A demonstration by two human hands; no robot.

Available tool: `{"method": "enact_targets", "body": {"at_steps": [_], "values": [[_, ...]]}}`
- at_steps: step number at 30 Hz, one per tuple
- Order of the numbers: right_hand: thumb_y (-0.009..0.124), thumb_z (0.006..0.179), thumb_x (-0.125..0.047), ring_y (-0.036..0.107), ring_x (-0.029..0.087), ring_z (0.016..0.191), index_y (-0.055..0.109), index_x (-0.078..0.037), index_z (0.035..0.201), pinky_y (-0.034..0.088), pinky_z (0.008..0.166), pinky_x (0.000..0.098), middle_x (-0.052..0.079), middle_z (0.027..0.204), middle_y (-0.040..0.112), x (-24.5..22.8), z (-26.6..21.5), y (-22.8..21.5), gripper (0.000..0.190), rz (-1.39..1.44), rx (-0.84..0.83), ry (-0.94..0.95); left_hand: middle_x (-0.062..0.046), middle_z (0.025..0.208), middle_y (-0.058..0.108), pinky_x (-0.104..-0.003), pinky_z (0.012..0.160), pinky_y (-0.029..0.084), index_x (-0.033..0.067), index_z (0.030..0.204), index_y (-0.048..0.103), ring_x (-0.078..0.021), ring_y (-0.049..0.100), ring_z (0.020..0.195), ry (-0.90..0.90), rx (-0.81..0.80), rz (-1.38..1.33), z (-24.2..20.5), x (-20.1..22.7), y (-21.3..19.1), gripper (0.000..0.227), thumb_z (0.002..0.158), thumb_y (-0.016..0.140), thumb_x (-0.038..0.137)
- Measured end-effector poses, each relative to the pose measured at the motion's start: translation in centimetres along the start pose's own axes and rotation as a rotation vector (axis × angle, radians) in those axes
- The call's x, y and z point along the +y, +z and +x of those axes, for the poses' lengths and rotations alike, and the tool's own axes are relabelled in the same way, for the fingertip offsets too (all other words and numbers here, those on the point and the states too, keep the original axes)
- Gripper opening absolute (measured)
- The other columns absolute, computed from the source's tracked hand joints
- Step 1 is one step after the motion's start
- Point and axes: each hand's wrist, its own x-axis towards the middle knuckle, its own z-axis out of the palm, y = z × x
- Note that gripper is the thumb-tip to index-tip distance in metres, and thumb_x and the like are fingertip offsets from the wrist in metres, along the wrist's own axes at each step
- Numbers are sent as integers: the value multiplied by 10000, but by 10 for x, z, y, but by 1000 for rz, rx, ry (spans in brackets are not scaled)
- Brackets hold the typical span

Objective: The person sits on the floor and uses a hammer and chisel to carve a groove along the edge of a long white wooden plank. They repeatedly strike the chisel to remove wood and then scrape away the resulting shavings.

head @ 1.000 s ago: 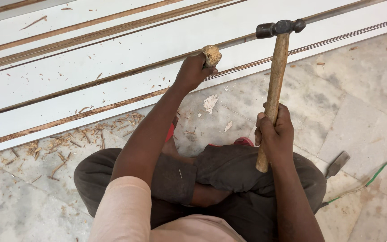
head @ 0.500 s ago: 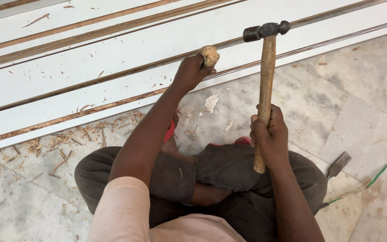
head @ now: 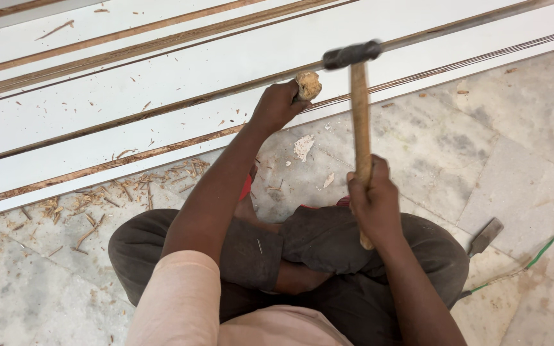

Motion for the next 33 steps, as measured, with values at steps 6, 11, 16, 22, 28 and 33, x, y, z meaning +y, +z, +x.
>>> {"method": "enact_targets", "body": {"at_steps": [6, 11, 16, 22, 28, 33], "values": [[625, 989, -184, 695, 154, 568, 516, -28, 1271, 516, 506, 339, 84, 682, 677, -18, -2, -8, 340, -88, -80, -22, -150, 823, 747, -444, 724, 558, 16, 1019, 703, -310, 727, 762, 9, 25, -17, -2, 0, 1, 332, 864, 791, 297], [587, 1040, -149, 623, 212, 546, 495, 9, 1274, 485, 503, 347, 103, 692, 630, -25, -16, -28, 297, -101, 187, -206, -169, 843, 745, -446, 744, 561, 2, 988, 700, -325, 728, 785, -12, 23, 24, -1, -5, 1, 315, 894, 780, 292], [604, 1026, -143, 624, 205, 532, 471, 35, 1215, 464, 495, 349, 113, 639, 626, 4, 13, 11, 291, -219, 20, -111, -194, 858, 734, -465, 736, 555, -3, 977, 693, -363, 714, 804, -4, 30, 68, 0, -6, 5, 328, 898, 785, 301], [601, 1008, -143, 629, 194, 511, 500, -9, 1241, 487, 459, 343, 100, 661, 636, -7, 8, -11, 288, -54, 30, -7, -171, 865, 745, -483, 741, 553, 21, 1045, 678, -360, 718, 807, 36, 12, 92, 2, -9, 7, 324, 903, 768, 298], [546, 1025, -150, 592, 133, 480, 464, -9, 1235, 486, 440, 302, 67, 675, 619, -14, 10, -7, 266, 56, 104, -16, -155, 852, 738, -472, 743, 551, 25, 1119, 640, -343, 726, 813, -6, -37, 67, 10, -5, 5, 350, 914, 756, 284], [557, 1015, -187, 507, 108, 483, 509, -41, 1173, 476, 413, 292, 30, 700, 546, -10, 26, -12, 220, 257, -94, 300, -144, 892, 735, -480, 770, 545, 23, 1062, 626, -344, 715, 887, 64, -103, 162, 35, 0, 13, 368, 845, 798, 265]]}}
